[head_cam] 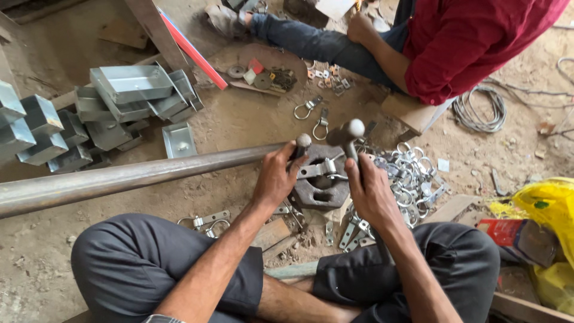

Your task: The person sits on the floor and uses a hammer and a metal rod to assemble metal hardware components. They place a metal bracket and a ring onto a metal rod, then strike the assembly with a hammer to secure the parts together. The person repeats this process for multiple units, handling the components one at a time.

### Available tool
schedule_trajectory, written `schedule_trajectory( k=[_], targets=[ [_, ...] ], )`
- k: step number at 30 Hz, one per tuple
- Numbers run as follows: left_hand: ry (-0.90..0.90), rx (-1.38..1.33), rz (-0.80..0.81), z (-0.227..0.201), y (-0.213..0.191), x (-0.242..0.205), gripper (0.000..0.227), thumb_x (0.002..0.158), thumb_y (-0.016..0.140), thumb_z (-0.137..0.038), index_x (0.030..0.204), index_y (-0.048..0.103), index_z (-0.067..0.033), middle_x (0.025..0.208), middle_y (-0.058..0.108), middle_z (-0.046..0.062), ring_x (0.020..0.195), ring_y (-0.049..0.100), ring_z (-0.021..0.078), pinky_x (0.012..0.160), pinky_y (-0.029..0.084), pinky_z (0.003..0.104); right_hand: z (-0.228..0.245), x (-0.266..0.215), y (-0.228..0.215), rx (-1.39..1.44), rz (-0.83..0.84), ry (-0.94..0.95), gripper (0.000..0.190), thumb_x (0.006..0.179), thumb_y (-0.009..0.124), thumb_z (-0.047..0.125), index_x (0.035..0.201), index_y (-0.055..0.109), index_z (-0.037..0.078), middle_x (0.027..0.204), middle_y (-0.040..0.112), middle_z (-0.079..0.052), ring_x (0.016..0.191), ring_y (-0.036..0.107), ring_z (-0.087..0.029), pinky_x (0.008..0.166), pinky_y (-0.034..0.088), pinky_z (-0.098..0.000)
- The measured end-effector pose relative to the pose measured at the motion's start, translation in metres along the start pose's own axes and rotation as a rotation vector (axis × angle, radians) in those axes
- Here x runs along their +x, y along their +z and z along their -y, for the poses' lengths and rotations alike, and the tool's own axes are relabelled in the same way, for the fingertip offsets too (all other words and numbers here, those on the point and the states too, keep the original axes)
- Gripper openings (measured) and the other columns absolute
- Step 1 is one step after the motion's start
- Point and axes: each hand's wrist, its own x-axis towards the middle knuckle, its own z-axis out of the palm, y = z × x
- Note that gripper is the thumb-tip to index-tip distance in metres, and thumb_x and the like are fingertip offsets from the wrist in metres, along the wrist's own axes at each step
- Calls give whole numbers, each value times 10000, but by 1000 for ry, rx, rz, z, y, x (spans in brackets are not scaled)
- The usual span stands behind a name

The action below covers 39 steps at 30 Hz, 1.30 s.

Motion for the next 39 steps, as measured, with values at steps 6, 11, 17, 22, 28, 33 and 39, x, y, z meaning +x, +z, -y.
schedule_trajectory(
  k=[6, 11, 17, 22, 28, 33, 39],
  targets=[
    [57, 10, -16, 3, 6, 3, 246, 1041, 600, -280, 1140, 669, -66, 897, 750, 115, 727, 738, 199, 562, 626, 334, 79, -17, -50, -48, -113, -255, 326, 1140, 361, 308, 953, 468, 63, 606, 462, -33, 429, 365, -135, 368, 321, -335],
    [43, 25, -19, 0, 6, 3, 190, 1038, 628, -233, 1115, 668, -64, 861, 738, 117, 707, 732, 208, 536, 609, 339, 116, -12, -34, 85, -180, -255, 345, 1128, 289, 320, 1037, 472, 42, 641, 516, -21, 434, 424, -105, 350, 341, -304],
    [128, 11, -105, -8, -7, -1, 232, 999, 660, -214, 1131, 675, -25, 913, 763, 164, 769, 738, 234, 610, 585, 400, 59, -12, -16, 40, 70, 194, 429, 1099, 311, 373, 906, 544, 68, 622, 530, -41, 439, 403, -130, 363, 383, -334],
    [-147, -71, -9, -4, -4, 5, 233, 1020, 636, -256, 1115, 700, -53, 937, 772, 136, 744, 745, 233, 601, 615, 375, 2, -33, -9, 77, -67, 155, 424, 1095, 343, 385, 883, 518, 61, 615, 523, -31, 445, 426, -112, 372, 405, -316],
    [-67, -198, -196, -2, -17, 7, 294, 1020, 624, -295, 1153, 668, -36, 973, 776, 118, 843, 761, 212, 722, 626, 392, -32, -23, 21, 67, 2, 296, 378, 1043, 508, 390, 872, 571, 59, 596, 519, -29, 435, 406, -135, 372, 377, -328],
    [-153, -178, -173, -4, -18, 4, 316, 1016, 612, -314, 1181, 646, -47, 982, 768, 106, 879, 765, 227, 760, 628, 399, -47, -22, 37, 38, 38, 389, 361, 1008, 580, 400, 918, 586, 51, 584, 519, -15, 429, 408, -131, 386, 353, -322],
    [-60, -92, -133, -4, -13, -2, 350, 1029, 606, -336, 1206, 639, -36, 1042, 762, 135, 974, 761, 274, 850, 610, 453, -48, -23, 40, 76, 43, 400, 382, 1029, 554, 407, 925, 600, 43, 623, 487, -4, 476, 396, -131, 420, 347, -323]
  ],
)
